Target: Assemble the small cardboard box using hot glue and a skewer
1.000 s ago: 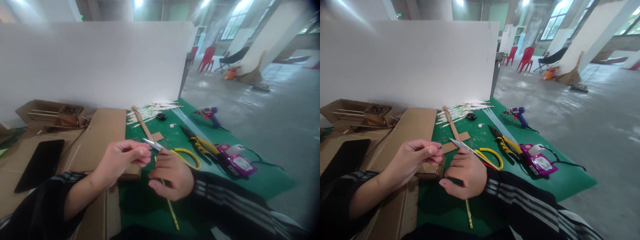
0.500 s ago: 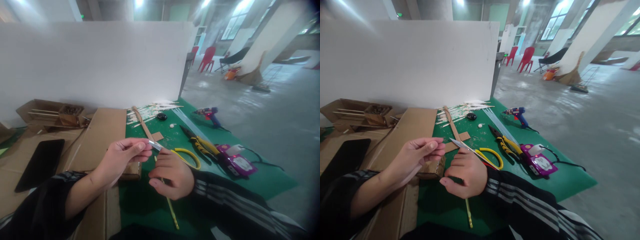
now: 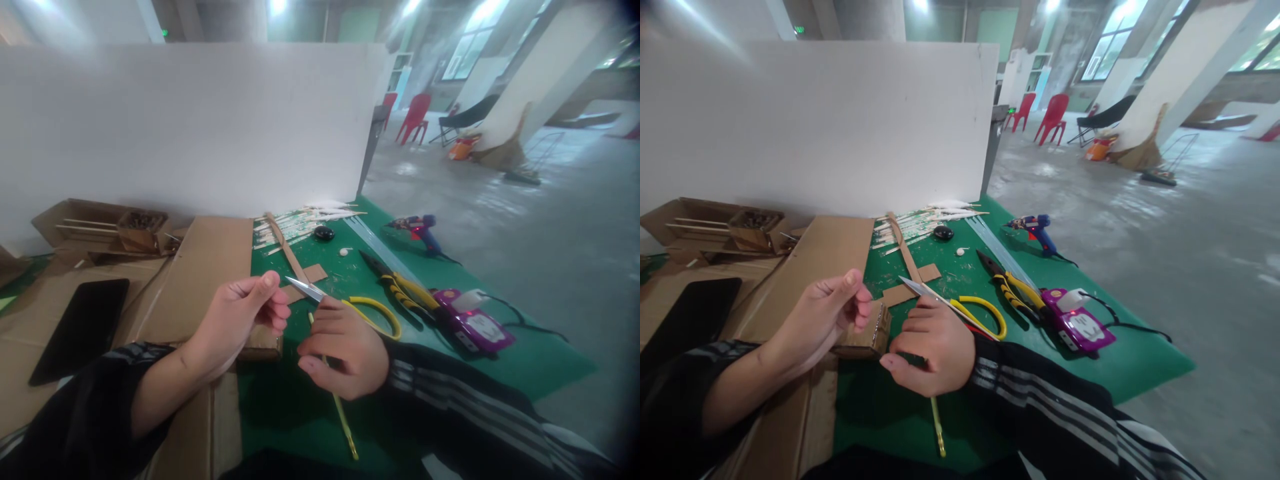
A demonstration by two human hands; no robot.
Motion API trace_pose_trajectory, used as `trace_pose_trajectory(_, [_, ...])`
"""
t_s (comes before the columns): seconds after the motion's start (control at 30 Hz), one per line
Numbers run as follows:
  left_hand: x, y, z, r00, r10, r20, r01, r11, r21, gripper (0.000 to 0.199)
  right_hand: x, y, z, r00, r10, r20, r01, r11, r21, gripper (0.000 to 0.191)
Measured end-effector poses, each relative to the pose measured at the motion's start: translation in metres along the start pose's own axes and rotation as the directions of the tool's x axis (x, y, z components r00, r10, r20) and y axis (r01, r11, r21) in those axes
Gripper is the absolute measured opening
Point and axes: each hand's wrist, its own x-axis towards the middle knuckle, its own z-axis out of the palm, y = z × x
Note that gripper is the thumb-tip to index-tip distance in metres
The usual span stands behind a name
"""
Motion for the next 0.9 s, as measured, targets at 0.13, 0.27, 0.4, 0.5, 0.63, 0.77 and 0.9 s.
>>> trace_pose_trajectory(0.13, [0.0015, -0.0026, -0.0018, 1.0, -0.001, 0.029, 0.002, 0.999, -0.045, 0.029, -0.0001, -0.0003, -0.0002, 1.0, 0.005, -0.005, -0.005, 1.0, 0.007, 0.024])
trace_pose_trajectory(0.27, [0.0025, -0.0039, -0.0019, 1.0, 0.011, 0.028, -0.01, 0.999, -0.048, 0.02, -0.0001, -0.0003, 0.0001, 1.0, 0.004, -0.003, -0.004, 1.0, -0.002, 0.025])
trace_pose_trajectory(0.4, [0.0015, -0.0035, -0.0014, 0.999, 0.028, 0.031, -0.027, 0.999, -0.039, 0.024, -0.0005, 0.0004, 0.0009, 1.0, -0.005, -0.009, 0.005, 1.0, -0.004, 0.025])
trace_pose_trajectory(0.5, [-0.0003, -0.0028, -0.0014, 0.999, 0.02, 0.025, -0.02, 1.0, -0.003, 0.032, -0.001, 0.0007, 0.0014, 1.0, -0.001, -0.014, 0.001, 1.0, -0.002, 0.025])
trace_pose_trajectory(0.63, [-0.003, -0.0022, -0.0013, 1.0, 0.007, 0.027, -0.008, 0.999, 0.037, 0.022, -0.0003, -0.0003, 0.0006, 1.0, 0.007, 0.0, -0.007, 1.0, 0.001, 0.025])
trace_pose_trajectory(0.77, [-0.0039, -0.0024, -0.0012, 0.999, 0.017, 0.037, -0.019, 0.999, 0.035, 0.021, 0.0003, -0.0008, 0.0002, 1.0, 0.0, 0.003, 0.0, 1.0, 0.002, 0.026])
trace_pose_trajectory(0.9, [-0.0021, -0.0036, -0.0014, 0.999, 0.037, 0.031, -0.038, 0.998, 0.054, 0.021, -0.0004, 0.0001, 0.0009, 1.0, 0.003, -0.002, -0.003, 1.0, -0.008, 0.027])
